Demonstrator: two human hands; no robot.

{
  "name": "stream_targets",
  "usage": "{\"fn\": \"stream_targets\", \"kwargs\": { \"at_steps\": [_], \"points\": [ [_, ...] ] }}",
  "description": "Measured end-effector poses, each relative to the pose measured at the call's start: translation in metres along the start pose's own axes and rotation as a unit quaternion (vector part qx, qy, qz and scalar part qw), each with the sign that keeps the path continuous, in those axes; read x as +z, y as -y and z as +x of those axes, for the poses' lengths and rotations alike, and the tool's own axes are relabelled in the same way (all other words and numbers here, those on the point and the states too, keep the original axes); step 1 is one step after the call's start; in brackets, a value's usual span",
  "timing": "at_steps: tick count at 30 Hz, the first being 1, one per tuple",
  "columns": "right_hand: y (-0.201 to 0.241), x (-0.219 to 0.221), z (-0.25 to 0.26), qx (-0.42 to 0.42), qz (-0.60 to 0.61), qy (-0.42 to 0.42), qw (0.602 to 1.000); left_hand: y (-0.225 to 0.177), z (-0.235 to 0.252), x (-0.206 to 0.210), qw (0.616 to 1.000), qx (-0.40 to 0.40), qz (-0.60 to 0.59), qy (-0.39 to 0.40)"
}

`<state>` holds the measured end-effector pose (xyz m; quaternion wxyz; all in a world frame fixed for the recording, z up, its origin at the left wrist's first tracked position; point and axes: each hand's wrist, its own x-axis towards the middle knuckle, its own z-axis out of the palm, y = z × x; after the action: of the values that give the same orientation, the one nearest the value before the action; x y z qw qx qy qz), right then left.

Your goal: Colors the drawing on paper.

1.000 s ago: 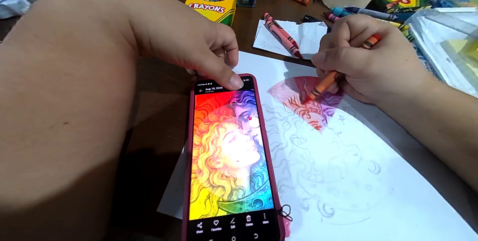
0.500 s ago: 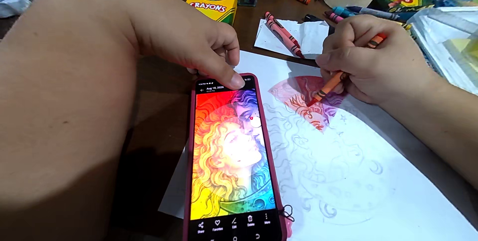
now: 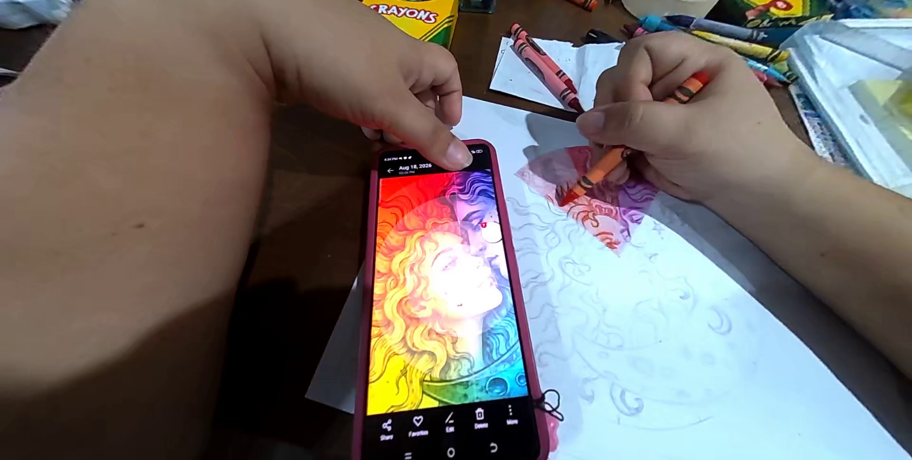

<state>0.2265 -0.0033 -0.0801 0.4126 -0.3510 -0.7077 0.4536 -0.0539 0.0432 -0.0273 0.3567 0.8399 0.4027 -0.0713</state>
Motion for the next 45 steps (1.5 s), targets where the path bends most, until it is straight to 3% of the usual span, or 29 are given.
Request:
{"fn": "stream_targets", "kwargs": {
  "at_steps": [5, 8, 13, 19, 24, 28, 45],
  "points": [
    [-0.001, -0.002, -0.001, 0.001, 0.002, 0.019, 1.000, -0.004, -0.001, 0.002, 1.000, -0.018, -0.023, -0.006],
    [-0.002, -0.001, -0.001, -0.008, -0.003, 0.014, 1.000, -0.002, -0.002, -0.003, 0.998, 0.014, -0.029, 0.049],
    [-0.002, -0.004, -0.001, -0.013, 0.004, 0.037, 0.999, -0.018, -0.003, 0.005, 0.999, -0.036, -0.015, -0.027],
    [-0.002, -0.003, -0.002, -0.016, 0.003, 0.028, 0.999, -0.011, -0.002, 0.005, 0.999, -0.013, -0.016, -0.026],
    [-0.003, -0.002, -0.002, -0.022, 0.000, 0.022, 1.000, 0.006, -0.001, -0.001, 0.999, 0.034, -0.032, 0.028],
    [-0.003, -0.004, -0.002, -0.019, 0.006, 0.035, 0.999, -0.007, -0.001, 0.003, 1.000, -0.002, -0.014, -0.014],
    [-0.002, -0.004, -0.001, -0.009, -0.002, 0.021, 1.000, -0.004, -0.002, 0.002, 1.000, -0.019, -0.020, -0.012]
  ]
}}
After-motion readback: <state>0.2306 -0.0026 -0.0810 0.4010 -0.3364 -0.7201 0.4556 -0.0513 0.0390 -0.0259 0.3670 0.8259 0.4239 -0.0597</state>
